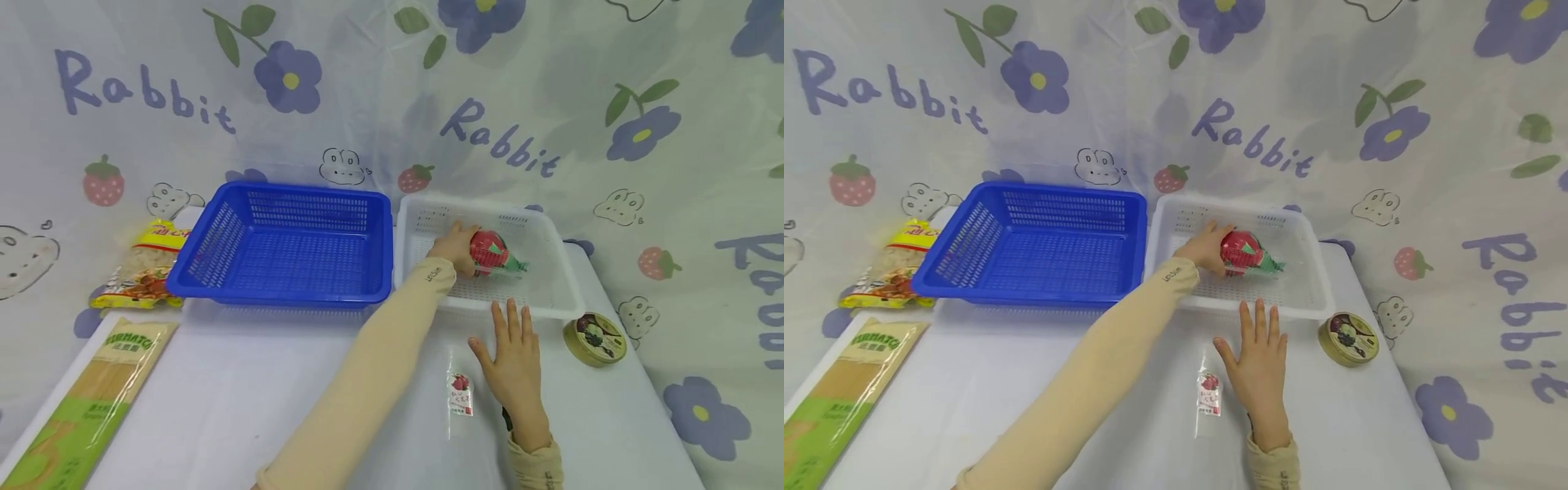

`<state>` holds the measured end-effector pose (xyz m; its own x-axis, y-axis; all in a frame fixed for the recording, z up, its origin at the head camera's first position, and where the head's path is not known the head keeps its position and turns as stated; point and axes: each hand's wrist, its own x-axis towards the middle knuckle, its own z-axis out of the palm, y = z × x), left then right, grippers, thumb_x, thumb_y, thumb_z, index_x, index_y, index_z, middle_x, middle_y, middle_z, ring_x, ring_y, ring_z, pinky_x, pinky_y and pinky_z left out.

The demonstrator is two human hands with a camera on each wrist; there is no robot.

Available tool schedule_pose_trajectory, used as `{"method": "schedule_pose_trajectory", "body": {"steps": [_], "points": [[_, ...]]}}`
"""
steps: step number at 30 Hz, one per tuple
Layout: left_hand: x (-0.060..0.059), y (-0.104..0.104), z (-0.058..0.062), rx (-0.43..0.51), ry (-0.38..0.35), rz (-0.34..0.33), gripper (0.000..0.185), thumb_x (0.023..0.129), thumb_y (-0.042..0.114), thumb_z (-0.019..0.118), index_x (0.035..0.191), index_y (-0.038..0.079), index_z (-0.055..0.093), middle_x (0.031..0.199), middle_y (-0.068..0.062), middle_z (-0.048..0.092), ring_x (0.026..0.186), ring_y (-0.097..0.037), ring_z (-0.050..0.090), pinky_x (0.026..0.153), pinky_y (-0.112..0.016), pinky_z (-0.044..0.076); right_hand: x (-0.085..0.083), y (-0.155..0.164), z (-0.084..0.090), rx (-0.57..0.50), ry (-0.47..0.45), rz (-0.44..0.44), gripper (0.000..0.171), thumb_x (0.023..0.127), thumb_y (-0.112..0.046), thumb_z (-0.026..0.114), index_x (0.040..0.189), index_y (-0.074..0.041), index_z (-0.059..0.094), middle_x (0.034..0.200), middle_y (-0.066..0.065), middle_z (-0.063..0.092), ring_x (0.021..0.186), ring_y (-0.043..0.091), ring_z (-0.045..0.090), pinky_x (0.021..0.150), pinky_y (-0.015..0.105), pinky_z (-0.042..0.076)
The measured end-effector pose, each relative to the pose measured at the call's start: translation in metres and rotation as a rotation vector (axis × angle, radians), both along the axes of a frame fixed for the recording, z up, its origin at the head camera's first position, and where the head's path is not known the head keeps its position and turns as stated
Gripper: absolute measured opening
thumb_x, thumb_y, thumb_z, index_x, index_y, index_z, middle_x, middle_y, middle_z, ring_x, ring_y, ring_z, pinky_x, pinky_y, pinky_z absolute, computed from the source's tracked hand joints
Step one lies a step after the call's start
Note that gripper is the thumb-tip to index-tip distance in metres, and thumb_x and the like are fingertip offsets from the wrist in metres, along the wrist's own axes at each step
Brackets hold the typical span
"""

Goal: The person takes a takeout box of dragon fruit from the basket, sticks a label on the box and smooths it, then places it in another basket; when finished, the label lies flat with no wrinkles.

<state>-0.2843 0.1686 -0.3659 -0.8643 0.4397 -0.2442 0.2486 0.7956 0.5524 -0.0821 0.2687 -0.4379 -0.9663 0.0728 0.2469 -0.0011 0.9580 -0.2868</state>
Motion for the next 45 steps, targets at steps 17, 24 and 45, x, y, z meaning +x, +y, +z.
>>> {"method": "schedule_pose_trajectory", "body": {"steps": [17, 24, 45], "points": [[-0.013, -0.022, 0.002, 0.584, 0.008, 0.128, 0.045, 0.085, 0.020, 0.075, 0.127, 0.012, 0.059, 0.141, -0.007, 0.053, 0.130, -0.027, 0.050, 0.102, -0.037, 0.049, -0.002, 0.001, 0.001, -0.030, -0.010, 0.004, 0.073, 0.095, -0.044, 0.056, 0.152, -0.009, 0.029, 0.160, 0.022, 0.020, 0.148, 0.045, 0.011, 0.107, 0.073, 0.022], [-0.011, -0.033, 0.007, 0.563, 0.068, 0.142, 0.042, 0.088, 0.019, 0.071, 0.127, 0.011, 0.058, 0.139, -0.008, 0.052, 0.081, -0.016, 0.057, 0.089, -0.032, 0.051, -0.002, 0.006, 0.012, -0.069, -0.027, 0.041, 0.067, 0.099, -0.041, 0.051, 0.151, -0.006, 0.029, 0.158, 0.024, 0.022, 0.146, 0.048, 0.014, 0.106, 0.073, 0.023], [0.045, -0.085, 0.041, 0.719, 0.299, -0.029, 0.037, 0.089, 0.012, 0.070, 0.122, 0.016, 0.057, 0.137, -0.001, 0.051, 0.139, -0.018, 0.039, 0.114, -0.039, 0.038, -0.013, 0.025, 0.094, -0.350, 0.483, -0.062, 0.079, 0.095, -0.061, 0.043, 0.155, -0.013, 0.021, 0.162, 0.018, 0.011, 0.150, 0.037, 0.009, 0.120, 0.059, 0.009]]}}
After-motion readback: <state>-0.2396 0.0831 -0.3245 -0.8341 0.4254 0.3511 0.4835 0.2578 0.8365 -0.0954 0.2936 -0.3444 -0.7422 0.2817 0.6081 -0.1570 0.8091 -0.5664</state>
